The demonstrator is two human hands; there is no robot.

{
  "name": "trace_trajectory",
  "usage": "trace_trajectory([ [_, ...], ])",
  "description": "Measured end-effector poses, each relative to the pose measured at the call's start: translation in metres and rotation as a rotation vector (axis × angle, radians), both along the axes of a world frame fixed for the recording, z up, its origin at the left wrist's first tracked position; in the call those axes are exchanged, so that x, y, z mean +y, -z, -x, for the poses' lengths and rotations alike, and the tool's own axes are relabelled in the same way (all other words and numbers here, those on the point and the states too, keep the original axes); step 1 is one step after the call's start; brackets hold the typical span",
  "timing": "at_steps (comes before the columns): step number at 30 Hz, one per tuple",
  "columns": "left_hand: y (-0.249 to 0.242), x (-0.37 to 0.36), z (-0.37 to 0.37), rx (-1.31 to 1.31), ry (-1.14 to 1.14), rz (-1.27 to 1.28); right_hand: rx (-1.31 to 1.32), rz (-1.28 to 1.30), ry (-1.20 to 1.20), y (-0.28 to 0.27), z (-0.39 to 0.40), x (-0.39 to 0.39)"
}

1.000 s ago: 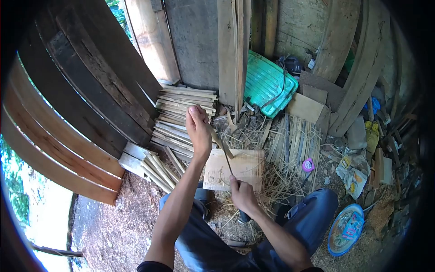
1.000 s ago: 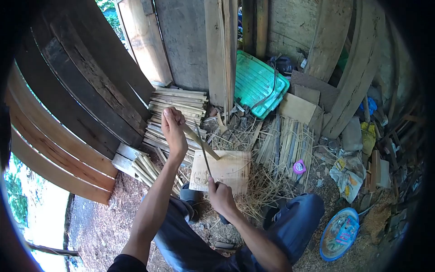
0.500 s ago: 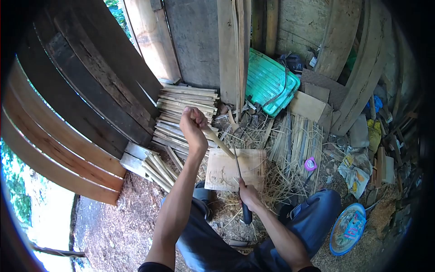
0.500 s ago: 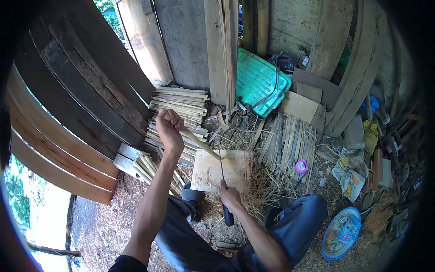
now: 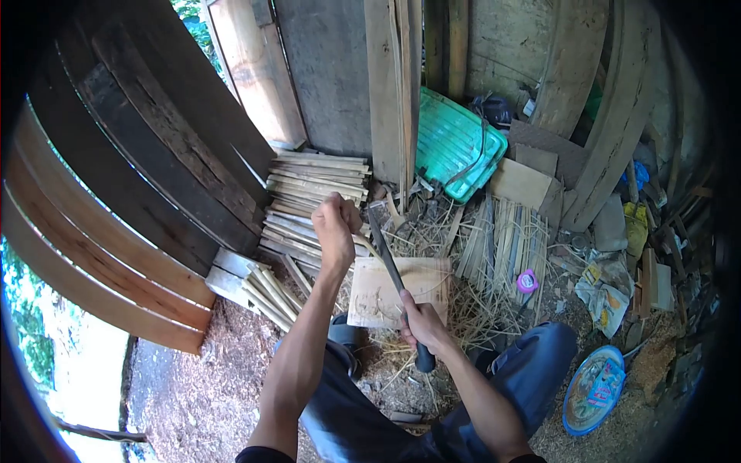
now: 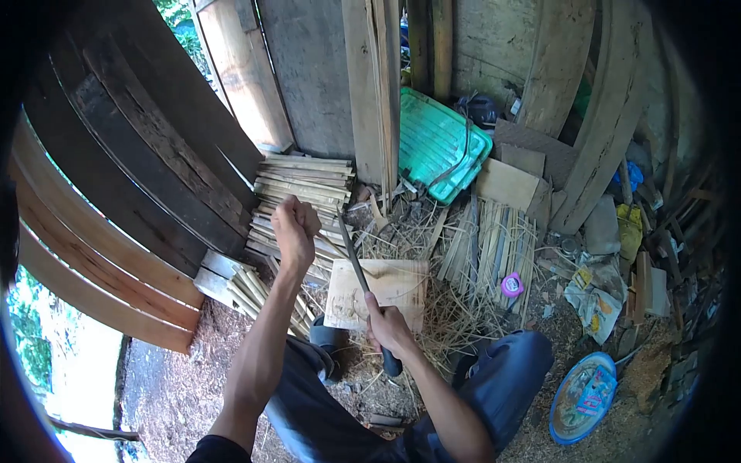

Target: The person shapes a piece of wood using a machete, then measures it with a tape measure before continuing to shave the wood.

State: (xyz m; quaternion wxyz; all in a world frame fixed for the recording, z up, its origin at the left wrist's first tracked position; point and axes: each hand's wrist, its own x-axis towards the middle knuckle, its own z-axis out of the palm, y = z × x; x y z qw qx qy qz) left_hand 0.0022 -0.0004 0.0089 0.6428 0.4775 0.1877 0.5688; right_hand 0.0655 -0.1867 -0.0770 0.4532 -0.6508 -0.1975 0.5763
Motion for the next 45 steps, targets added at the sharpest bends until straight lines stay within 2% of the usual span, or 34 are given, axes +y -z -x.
trace_trajectory([
  [3, 0.0, -0.002, 0.005, -0.006, 0.048, 0.031, 0.015, -0.023, 0.04, -0.026, 0.005, -0.006],
  [5, 0.001, -0.001, 0.005, -0.006, 0.078, 0.017, -0.16, -0.181, 0.055, -0.029, 0.011, -0.009],
  [6, 0.002, -0.001, 0.006, -0.004, 0.104, -0.001, -0.155, -0.174, 0.053, -0.021, 0.012, -0.009],
  [8, 0.003, 0.0, 0.01, 0.0, 0.141, -0.004, -0.418, -0.243, 0.002, 0.016, 0.009, -0.001],
  [9, 0.005, 0.001, 0.011, -0.013, 0.114, 0.006, -0.467, -0.099, -0.123, 0.046, 0.003, 0.002],
  [10, 0.005, 0.004, 0.011, -0.03, 0.089, 0.013, -0.471, -0.103, -0.117, 0.056, -0.002, -0.008],
  [12, 0.004, 0.008, 0.016, -0.008, 0.146, -0.002, -0.337, 0.33, -0.139, 0.068, -0.005, -0.019],
  [13, 0.003, 0.009, 0.016, -0.032, 0.142, 0.01, -0.331, 0.318, -0.127, 0.073, 0.0, -0.017],
  [15, 0.006, 0.012, 0.017, -0.077, 0.126, 0.035, 0.039, 0.285, 0.099, 0.082, 0.009, -0.019],
  [16, 0.008, 0.012, 0.02, -0.077, 0.113, 0.048, 0.037, 0.298, 0.086, 0.07, 0.011, -0.017],
  [18, 0.009, 0.017, 0.023, -0.048, 0.111, 0.02, 0.082, 0.152, 0.144, 0.036, 0.008, -0.007],
  [19, 0.01, 0.02, 0.022, -0.053, 0.111, 0.035, 0.025, 0.008, 0.094, 0.019, 0.007, -0.008],
  [20, 0.011, 0.021, 0.022, -0.049, 0.108, 0.047, 0.029, 0.02, 0.092, 0.005, 0.008, -0.009],
  [22, 0.008, 0.022, 0.02, -0.03, 0.101, 0.05, -0.061, -0.317, 0.132, -0.014, 0.01, -0.008],
  [23, 0.006, 0.02, 0.018, -0.042, 0.102, 0.053, -0.113, -0.408, 0.125, -0.014, 0.011, -0.008],
  [24, 0.006, 0.019, 0.015, -0.042, 0.096, 0.053, -0.111, -0.408, 0.119, -0.007, 0.009, -0.007],
  [26, 0.004, 0.014, 0.01, -0.028, 0.113, 0.021, -0.169, -0.166, -0.078, 0.014, 0.003, -0.007],
  [27, 0.004, 0.011, 0.009, -0.004, 0.089, 0.011, -0.058, 0.057, -0.075, 0.012, 0.003, -0.005],
  [32, 0.002, 0.007, 0.007, 0.01, 0.114, -0.004, 0.103, 0.032, 0.026, -0.015, 0.006, -0.012],
  [34, 0.002, 0.008, 0.007, -0.008, 0.112, -0.02, -0.137, -0.116, -0.01, -0.024, 0.014, -0.015],
  [35, 0.002, 0.007, 0.006, -0.014, 0.1, -0.016, -0.284, -0.218, -0.025, -0.01, 0.016, -0.014],
  [36, 0.002, 0.007, 0.006, -0.011, 0.1, -0.013, -0.281, -0.215, -0.025, 0.005, 0.016, -0.012],
  [38, 0.001, 0.007, 0.008, 0.0, 0.055, 0.012, -0.097, 0.033, -0.037, 0.025, 0.014, -0.01],
  [39, 0.001, 0.009, 0.013, 0.006, 0.073, 0.032, 0.136, 0.043, 0.037, 0.023, 0.007, -0.01],
  [40, 0.002, 0.009, 0.014, 0.001, 0.073, 0.018, 0.131, 0.03, 0.036, 0.02, 0.004, -0.009],
  [42, 0.003, 0.012, 0.019, -0.055, 0.065, 0.037, 0.003, 0.082, -0.045, 0.01, 0.003, -0.007],
  [44, 0.006, 0.016, 0.017, -0.065, 0.086, 0.028, -0.075, 0.035, -0.013, -0.002, 0.007, -0.008],
  [45, 0.006, 0.017, 0.016, -0.069, 0.097, 0.035, -0.218, -0.061, -0.008, -0.001, 0.008, -0.009],
])
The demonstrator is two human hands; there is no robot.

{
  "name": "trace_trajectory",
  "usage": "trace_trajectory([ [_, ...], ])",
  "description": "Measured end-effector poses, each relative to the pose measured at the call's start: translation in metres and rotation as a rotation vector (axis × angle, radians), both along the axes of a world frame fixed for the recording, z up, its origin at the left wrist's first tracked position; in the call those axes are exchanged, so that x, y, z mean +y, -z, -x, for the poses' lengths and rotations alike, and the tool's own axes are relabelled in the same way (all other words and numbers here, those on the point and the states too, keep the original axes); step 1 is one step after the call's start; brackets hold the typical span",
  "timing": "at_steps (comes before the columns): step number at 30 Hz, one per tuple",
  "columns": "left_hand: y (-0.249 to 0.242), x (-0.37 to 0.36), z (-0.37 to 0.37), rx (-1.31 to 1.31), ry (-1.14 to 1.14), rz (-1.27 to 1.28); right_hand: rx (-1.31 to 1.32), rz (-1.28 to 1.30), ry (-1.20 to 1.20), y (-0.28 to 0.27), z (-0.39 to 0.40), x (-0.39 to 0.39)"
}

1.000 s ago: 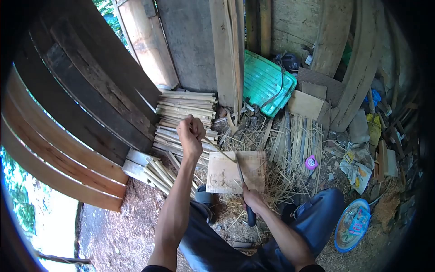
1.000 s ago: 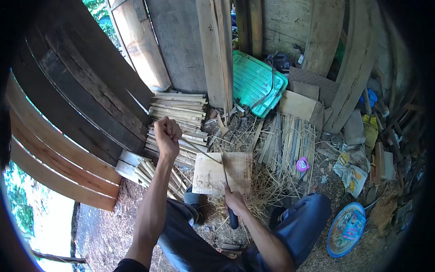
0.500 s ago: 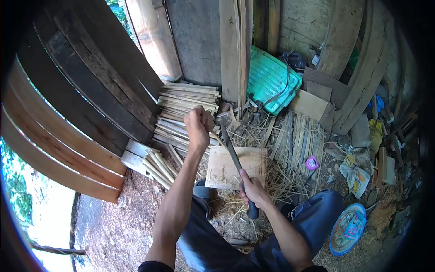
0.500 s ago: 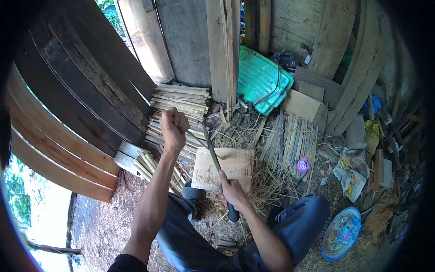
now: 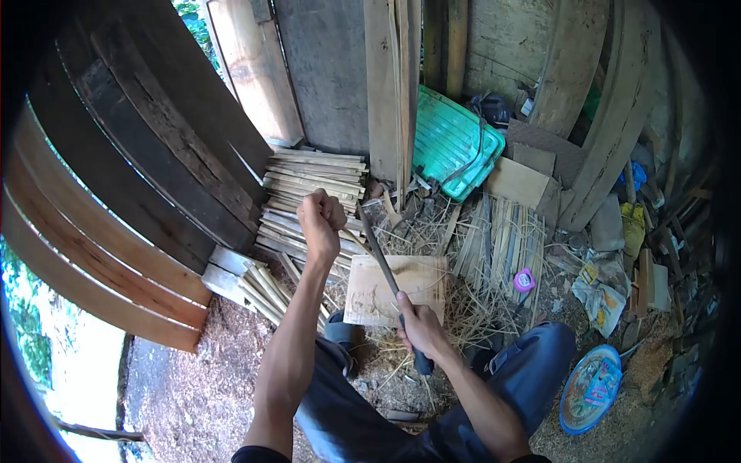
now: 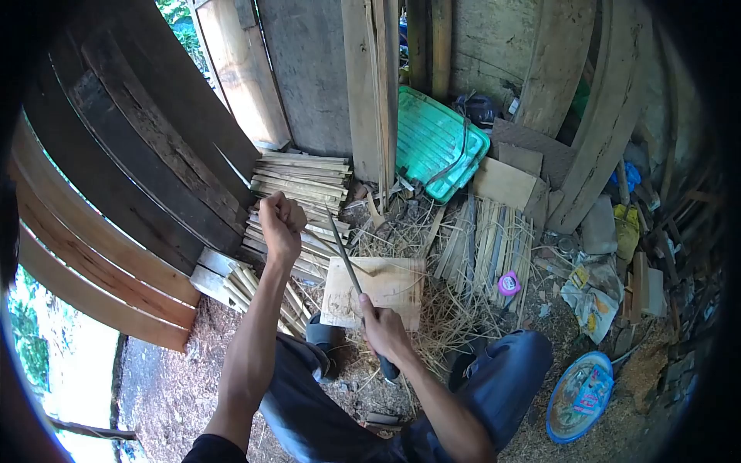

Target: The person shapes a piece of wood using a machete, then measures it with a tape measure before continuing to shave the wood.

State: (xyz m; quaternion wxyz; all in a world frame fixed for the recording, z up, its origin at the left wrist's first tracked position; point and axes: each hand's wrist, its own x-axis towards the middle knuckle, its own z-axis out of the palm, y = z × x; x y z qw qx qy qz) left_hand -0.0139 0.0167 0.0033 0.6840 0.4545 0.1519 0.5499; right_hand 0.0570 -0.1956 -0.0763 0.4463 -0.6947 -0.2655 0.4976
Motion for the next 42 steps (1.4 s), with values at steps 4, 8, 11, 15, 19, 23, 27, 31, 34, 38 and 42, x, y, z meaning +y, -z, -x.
trace_trajectory([
  [4, -0.002, -0.005, -0.001, 0.018, -0.016, -0.017, -0.222, -0.075, -0.027, 0.05, 0.003, 0.002],
  [8, 0.003, -0.005, 0.001, 0.01, -0.053, 0.016, 0.09, 0.179, -0.002, 0.039, -0.005, 0.003],
  [11, -0.001, -0.004, 0.002, 0.012, -0.021, -0.023, 0.084, 0.127, 0.028, 0.014, 0.002, 0.0],
  [15, 0.001, -0.004, -0.002, 0.071, 0.01, -0.03, -0.161, -0.205, 0.022, 0.028, 0.009, -0.001],
  [19, -0.001, -0.008, -0.004, 0.065, -0.014, -0.04, -0.289, 0.137, -0.055, 0.06, 0.003, 0.001],
  [23, 0.0, -0.005, -0.001, 0.059, -0.007, -0.039, 0.059, 0.232, -0.012, 0.031, 0.002, -0.001],
  [27, -0.001, -0.008, -0.004, 0.066, -0.018, -0.035, -0.165, 0.137, -0.037, 0.019, 0.013, -0.003],
  [31, -0.001, -0.009, -0.004, 0.025, -0.053, 0.002, -0.4, -0.029, -0.012, 0.054, 0.01, -0.003],
  [34, -0.001, -0.003, -0.002, -0.008, -0.028, -0.008, 0.002, 0.312, -0.02, 0.059, -0.006, 0.001],
  [38, 0.004, -0.002, -0.001, 0.016, -0.021, 0.013, 0.277, 0.198, 0.093, 0.023, 0.005, 0.004],
  [42, 0.0, -0.006, -0.003, -0.003, -0.067, 0.01, -0.107, -0.016, -0.053, 0.055, 0.016, -0.002],
])
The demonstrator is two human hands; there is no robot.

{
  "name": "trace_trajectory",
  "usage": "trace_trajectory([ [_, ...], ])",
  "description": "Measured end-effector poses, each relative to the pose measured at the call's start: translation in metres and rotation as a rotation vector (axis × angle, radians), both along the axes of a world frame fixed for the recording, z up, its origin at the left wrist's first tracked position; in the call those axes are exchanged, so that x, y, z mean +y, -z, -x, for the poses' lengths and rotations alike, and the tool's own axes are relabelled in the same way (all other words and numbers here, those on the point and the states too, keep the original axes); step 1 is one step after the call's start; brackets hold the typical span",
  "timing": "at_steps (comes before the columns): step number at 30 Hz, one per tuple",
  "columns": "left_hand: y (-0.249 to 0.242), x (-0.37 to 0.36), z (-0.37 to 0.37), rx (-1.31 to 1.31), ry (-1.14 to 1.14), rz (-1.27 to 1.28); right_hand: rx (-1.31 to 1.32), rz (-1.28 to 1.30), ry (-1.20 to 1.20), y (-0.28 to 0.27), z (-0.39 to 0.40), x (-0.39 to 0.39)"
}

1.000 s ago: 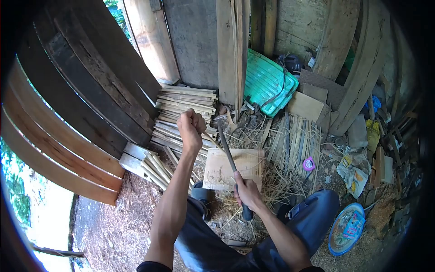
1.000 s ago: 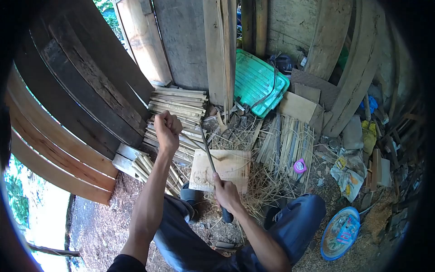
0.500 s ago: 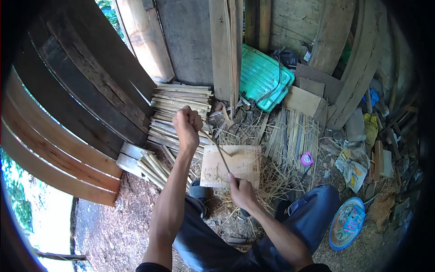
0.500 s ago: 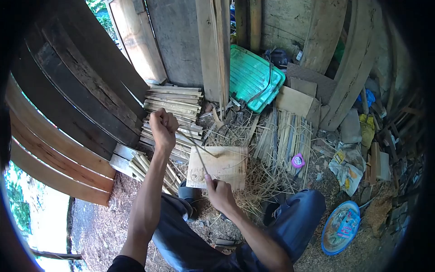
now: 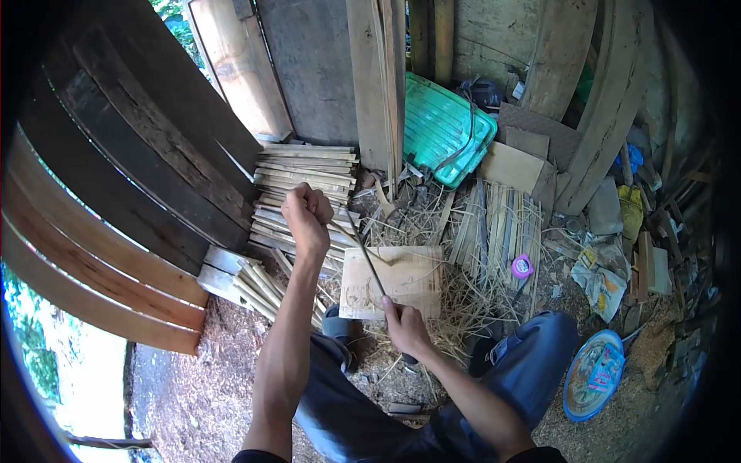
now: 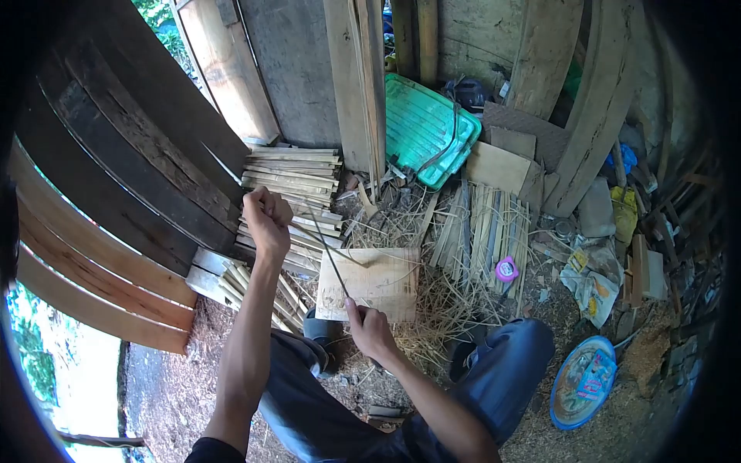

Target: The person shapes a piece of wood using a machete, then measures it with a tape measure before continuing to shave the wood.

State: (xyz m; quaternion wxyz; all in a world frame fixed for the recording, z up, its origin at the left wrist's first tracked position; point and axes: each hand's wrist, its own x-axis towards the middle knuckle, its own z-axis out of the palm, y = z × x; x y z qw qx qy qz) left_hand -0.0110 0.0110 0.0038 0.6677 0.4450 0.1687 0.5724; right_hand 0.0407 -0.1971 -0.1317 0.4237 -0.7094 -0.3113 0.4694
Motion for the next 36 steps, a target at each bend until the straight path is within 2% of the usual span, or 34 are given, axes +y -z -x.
trace_trajectory([
  [2, 0.001, 0.003, 0.003, -0.006, -0.015, 0.023, -0.096, 0.131, 0.018, 0.045, -0.004, -0.001],
  [3, 0.001, 0.004, 0.004, -0.01, -0.028, 0.042, -0.147, 0.193, 0.028, 0.046, -0.009, -0.004],
  [5, 0.002, 0.007, 0.003, -0.02, -0.018, 0.02, -0.253, 0.097, 0.041, 0.047, -0.02, -0.006],
  [7, 0.004, 0.004, 0.006, 0.024, 0.036, 0.018, 0.125, 0.327, 0.082, 0.014, -0.016, -0.002],
  [8, 0.004, 0.004, 0.005, 0.026, 0.029, 0.024, 0.235, 0.34, 0.157, 0.011, -0.011, 0.002],
  [9, 0.003, 0.006, 0.002, 0.017, 0.033, 0.017, 0.228, 0.332, 0.162, 0.0, -0.014, 0.005],
  [11, 0.006, 0.007, 0.006, 0.023, 0.035, 0.007, 0.092, 0.189, 0.082, -0.02, -0.008, 0.001],
  [12, 0.008, 0.008, 0.007, 0.022, 0.041, 0.03, -0.244, -0.026, 0.062, 0.011, -0.005, 0.001],
  [15, 0.004, 0.006, 0.009, 0.013, 0.011, 0.021, -0.281, -0.002, 0.042, 0.039, -0.009, -0.004],
  [16, 0.006, 0.008, 0.013, 0.015, 0.03, 0.008, -0.051, 0.231, 0.055, 0.093, -0.018, -0.003],
  [17, 0.007, 0.008, 0.014, 0.012, 0.025, -0.003, -0.054, 0.219, 0.051, 0.084, -0.025, -0.006],
  [19, 0.007, 0.007, 0.016, 0.034, 0.076, -0.005, 0.111, 0.316, 0.059, 0.046, -0.032, -0.006],
  [20, 0.006, 0.007, 0.016, 0.016, 0.092, -0.011, 0.292, 0.319, 0.144, 0.04, -0.026, -0.003],
  [21, 0.007, 0.004, 0.015, 0.017, 0.101, -0.005, 0.294, 0.324, 0.154, 0.025, -0.017, -0.003],
  [23, 0.005, 0.008, 0.013, 0.011, 0.077, 0.007, 0.06, 0.344, 0.104, -0.007, -0.009, 0.002],
  [24, 0.005, 0.008, 0.013, -0.004, 0.082, 0.0, -0.056, 0.262, 0.059, 0.011, -0.006, 0.001],
  [25, 0.004, 0.007, 0.014, 0.002, 0.077, 0.005, -0.051, 0.267, 0.053, 0.02, -0.004, -0.001],
  [27, 0.002, 0.006, 0.015, 0.008, 0.063, 0.004, -0.389, 0.025, 0.05, 0.039, -0.004, -0.008],
  [28, 0.003, 0.008, 0.017, 0.0, 0.06, 0.026, -0.288, 0.247, 0.01, 0.057, -0.011, -0.009],
  [29, 0.003, 0.008, 0.017, -0.007, 0.06, 0.013, -0.008, 0.434, 0.048, 0.071, -0.022, -0.013],
  [30, 0.004, 0.008, 0.018, -0.035, 0.059, 0.032, -0.398, 0.242, 0.104, 0.105, -0.023, -0.016],
  [31, -0.004, 0.005, 0.016, -0.06, 0.057, 0.052, -0.78, 0.041, 0.161, 0.107, -0.019, -0.014],
  [32, -0.007, 0.0, 0.008, -0.125, -0.035, 0.036, -0.777, 0.038, 0.161, 0.111, -0.02, -0.011],
  [34, -0.001, 0.004, 0.015, -0.108, 0.032, 0.008, 0.171, 0.423, 0.15, 0.039, -0.014, -0.005],
  [36, 0.0, 0.002, 0.016, -0.089, 0.133, -0.021, 0.093, 0.389, 0.103, -0.001, -0.009, -0.001],
])
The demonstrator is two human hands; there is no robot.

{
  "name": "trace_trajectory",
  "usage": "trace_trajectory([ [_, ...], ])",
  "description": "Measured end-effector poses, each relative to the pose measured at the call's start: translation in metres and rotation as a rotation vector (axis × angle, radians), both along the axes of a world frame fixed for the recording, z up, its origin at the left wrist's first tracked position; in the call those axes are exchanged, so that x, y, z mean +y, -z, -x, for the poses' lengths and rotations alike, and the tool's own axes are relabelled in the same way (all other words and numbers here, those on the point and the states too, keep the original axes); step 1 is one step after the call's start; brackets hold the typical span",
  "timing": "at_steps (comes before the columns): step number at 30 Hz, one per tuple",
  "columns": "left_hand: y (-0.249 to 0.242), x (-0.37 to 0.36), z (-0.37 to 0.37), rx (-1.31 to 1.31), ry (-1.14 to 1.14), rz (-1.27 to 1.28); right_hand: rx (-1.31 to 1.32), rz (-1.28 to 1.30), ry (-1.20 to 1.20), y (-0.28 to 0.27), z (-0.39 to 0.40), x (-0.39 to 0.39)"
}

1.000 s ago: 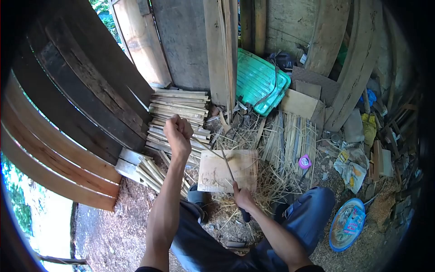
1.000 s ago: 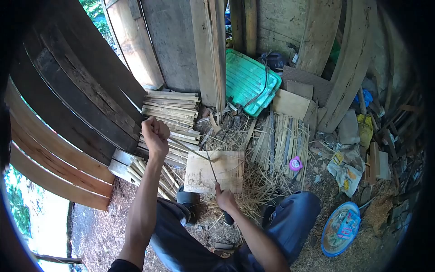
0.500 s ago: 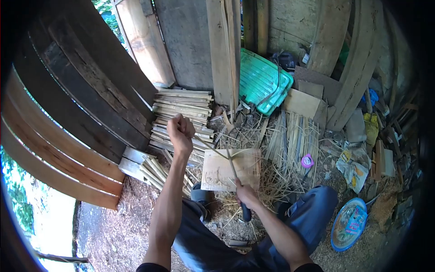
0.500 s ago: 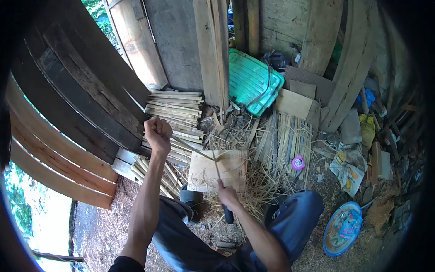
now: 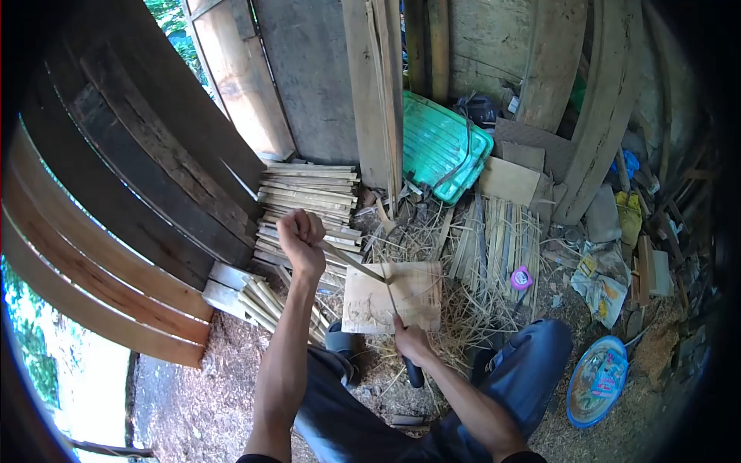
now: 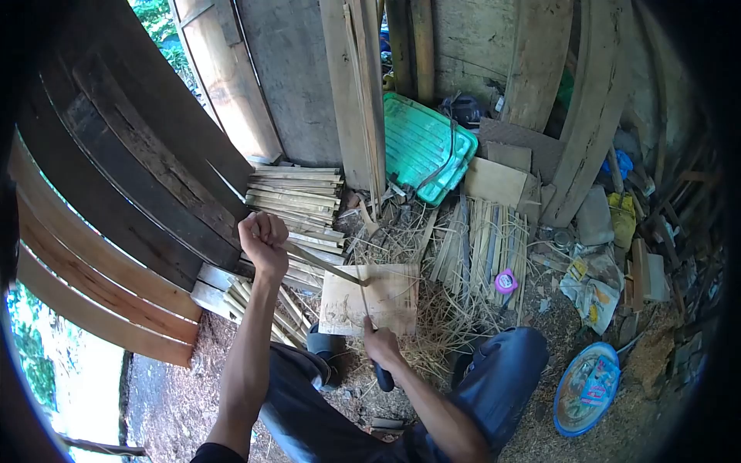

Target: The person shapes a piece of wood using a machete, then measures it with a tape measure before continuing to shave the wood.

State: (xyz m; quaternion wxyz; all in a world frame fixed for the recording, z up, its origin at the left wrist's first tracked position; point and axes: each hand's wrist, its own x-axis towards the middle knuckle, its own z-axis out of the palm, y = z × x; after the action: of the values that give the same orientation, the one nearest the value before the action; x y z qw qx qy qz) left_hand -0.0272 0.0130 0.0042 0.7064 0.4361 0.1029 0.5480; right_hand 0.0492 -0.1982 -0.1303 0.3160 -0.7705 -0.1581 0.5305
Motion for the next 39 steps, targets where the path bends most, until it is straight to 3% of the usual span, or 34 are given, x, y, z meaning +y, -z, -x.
trace_trajectory([
  [2, -0.003, -0.006, -0.004, 0.016, -0.007, -0.003, -0.05, -0.023, -0.057, -0.02, 0.013, 0.007],
  [5, -0.006, -0.015, -0.015, 0.015, -0.024, 0.014, -0.216, -0.493, -0.048, -0.047, 0.022, 0.015],
  [7, -0.004, -0.014, -0.016, 0.022, -0.039, 0.027, -0.319, -0.603, -0.076, -0.037, 0.019, 0.02],
  [9, 0.0, -0.008, -0.015, 0.03, 0.067, -0.007, -0.148, -0.271, -0.084, -0.005, 0.005, 0.023],
  [10, -0.002, -0.007, -0.012, 0.056, 0.046, 0.008, 0.134, -0.203, 0.054, -0.001, -0.005, 0.016],
  [14, -0.003, -0.002, -0.009, 0.048, 0.121, 0.047, 0.007, -0.07, -0.012, 0.018, -0.013, 0.008],
  [20, -0.011, -0.013, -0.023, -0.021, 0.042, -0.015, -0.287, -0.24, -0.107, 0.005, 0.002, 0.015],
  [23, -0.008, -0.009, -0.024, -0.052, -0.003, -0.067, -0.248, -0.151, -0.073, 0.043, -0.007, 0.014],
  [24, -0.01, -0.01, -0.027, -0.047, -0.106, -0.037, -0.054, -0.022, -0.032, 0.044, -0.012, 0.008],
  [25, -0.012, -0.01, -0.029, -0.042, -0.206, -0.008, -0.059, -0.03, -0.034, 0.056, -0.015, 0.004],
  [27, -0.008, -0.002, -0.025, -0.026, -0.231, -0.037, -0.388, -0.04, -0.133, 0.083, -0.014, -0.001],
  [29, -0.01, 0.001, -0.023, 0.06, -0.305, -0.114, -0.427, -0.092, -0.119, 0.052, -0.015, 0.001],
  [31, -0.012, 0.004, -0.017, 0.049, -0.262, -0.054, 0.099, -0.048, 0.124, 0.031, -0.019, 0.006],
  [34, -0.011, 0.008, -0.008, 0.075, -0.046, 0.067, 0.087, -0.206, 0.058, -0.012, -0.02, 0.01],
  [39, -0.011, 0.0, -0.009, 0.086, -0.009, 0.064, 0.151, -0.511, -0.06, -0.082, -0.013, 0.012],
])
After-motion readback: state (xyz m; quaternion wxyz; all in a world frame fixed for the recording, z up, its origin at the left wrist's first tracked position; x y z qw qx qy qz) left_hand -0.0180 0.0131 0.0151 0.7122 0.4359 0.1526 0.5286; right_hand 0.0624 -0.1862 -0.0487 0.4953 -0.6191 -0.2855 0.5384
